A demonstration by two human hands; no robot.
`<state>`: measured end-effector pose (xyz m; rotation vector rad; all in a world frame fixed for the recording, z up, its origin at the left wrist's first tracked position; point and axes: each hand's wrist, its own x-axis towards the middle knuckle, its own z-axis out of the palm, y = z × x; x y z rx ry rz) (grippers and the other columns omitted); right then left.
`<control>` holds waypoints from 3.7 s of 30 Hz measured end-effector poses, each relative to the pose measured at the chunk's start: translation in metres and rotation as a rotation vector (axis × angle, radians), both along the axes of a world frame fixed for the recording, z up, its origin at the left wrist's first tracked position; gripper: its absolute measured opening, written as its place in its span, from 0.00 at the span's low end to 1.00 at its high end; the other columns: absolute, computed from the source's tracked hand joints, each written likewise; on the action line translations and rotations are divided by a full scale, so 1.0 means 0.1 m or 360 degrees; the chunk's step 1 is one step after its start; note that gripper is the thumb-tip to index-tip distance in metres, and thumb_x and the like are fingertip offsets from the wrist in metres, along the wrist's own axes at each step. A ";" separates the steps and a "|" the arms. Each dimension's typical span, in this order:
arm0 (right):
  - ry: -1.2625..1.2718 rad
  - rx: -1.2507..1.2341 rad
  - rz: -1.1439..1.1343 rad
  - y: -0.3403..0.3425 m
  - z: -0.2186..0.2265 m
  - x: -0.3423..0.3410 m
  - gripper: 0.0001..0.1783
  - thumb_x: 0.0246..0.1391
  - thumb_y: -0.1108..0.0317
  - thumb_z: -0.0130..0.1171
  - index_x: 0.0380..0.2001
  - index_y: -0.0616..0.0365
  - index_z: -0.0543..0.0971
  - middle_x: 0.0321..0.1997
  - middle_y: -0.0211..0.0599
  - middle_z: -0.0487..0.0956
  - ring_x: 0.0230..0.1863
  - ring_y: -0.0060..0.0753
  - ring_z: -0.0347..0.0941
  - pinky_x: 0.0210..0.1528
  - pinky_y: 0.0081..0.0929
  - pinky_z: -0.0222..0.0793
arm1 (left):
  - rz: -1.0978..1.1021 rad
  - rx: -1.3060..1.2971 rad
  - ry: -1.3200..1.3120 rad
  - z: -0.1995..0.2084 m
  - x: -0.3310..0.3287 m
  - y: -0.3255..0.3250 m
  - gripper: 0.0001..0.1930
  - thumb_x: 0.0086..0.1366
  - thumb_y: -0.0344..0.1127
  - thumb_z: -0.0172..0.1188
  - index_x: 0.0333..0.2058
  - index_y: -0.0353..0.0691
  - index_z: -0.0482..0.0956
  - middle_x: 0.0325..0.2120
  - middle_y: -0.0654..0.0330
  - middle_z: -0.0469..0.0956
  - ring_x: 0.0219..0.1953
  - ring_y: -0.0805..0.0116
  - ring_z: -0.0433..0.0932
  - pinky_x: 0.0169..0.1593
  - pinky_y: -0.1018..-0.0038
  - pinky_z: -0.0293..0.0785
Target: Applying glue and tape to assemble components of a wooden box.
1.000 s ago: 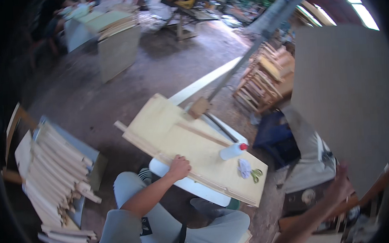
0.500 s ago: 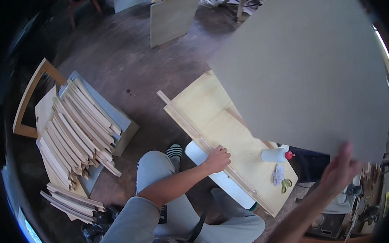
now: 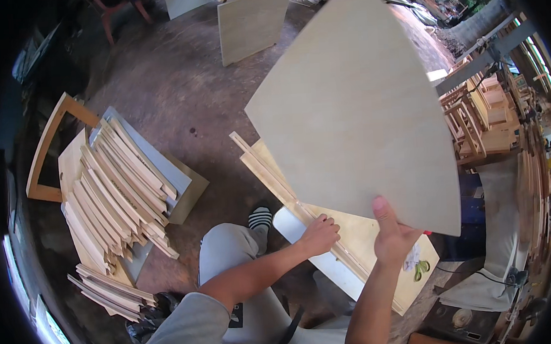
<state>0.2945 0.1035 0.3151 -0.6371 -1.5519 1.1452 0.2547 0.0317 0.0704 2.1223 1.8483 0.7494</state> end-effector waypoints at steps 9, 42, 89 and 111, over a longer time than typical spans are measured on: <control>-0.0042 -0.0179 -0.0085 0.04 -0.35 0.03 0.31 0.51 0.83 0.72 0.57 0.70 0.71 0.52 0.43 0.79 0.50 0.31 0.77 0.57 0.29 0.73 | -0.0027 -0.0031 -0.0283 0.07 -0.05 0.04 0.04 0.54 0.30 0.62 0.22 0.45 0.84 0.30 0.64 0.77 0.45 0.65 0.75 0.54 0.66 0.64; -0.0054 -0.0131 0.0091 0.02 -0.36 -0.25 0.25 0.50 0.86 0.71 0.52 0.69 0.75 0.48 0.40 0.80 0.44 0.26 0.77 0.52 0.23 0.73 | -0.0006 -0.0042 -0.0185 0.01 -0.05 0.04 0.04 0.55 0.34 0.64 0.22 0.48 0.84 0.29 0.67 0.76 0.43 0.67 0.74 0.55 0.65 0.64; -0.0877 0.0225 0.0547 -0.05 1.16 -0.96 0.27 0.55 0.78 0.65 0.60 0.62 0.78 0.45 0.43 0.85 0.43 0.25 0.80 0.46 0.25 0.74 | -0.0021 -0.0090 0.0039 -0.01 0.01 0.04 0.04 0.55 0.37 0.65 0.24 0.51 0.86 0.29 0.68 0.78 0.44 0.67 0.75 0.53 0.65 0.64; -0.1814 0.1162 0.0187 -0.26 1.14 -0.97 0.11 0.57 0.65 0.64 0.41 0.53 0.75 0.20 0.49 0.79 0.29 0.59 0.79 0.36 0.54 0.69 | -0.0013 -0.0219 -0.0103 0.25 -0.01 -0.19 0.08 0.59 0.41 0.63 0.26 0.46 0.86 0.31 0.59 0.82 0.41 0.57 0.80 0.47 0.60 0.73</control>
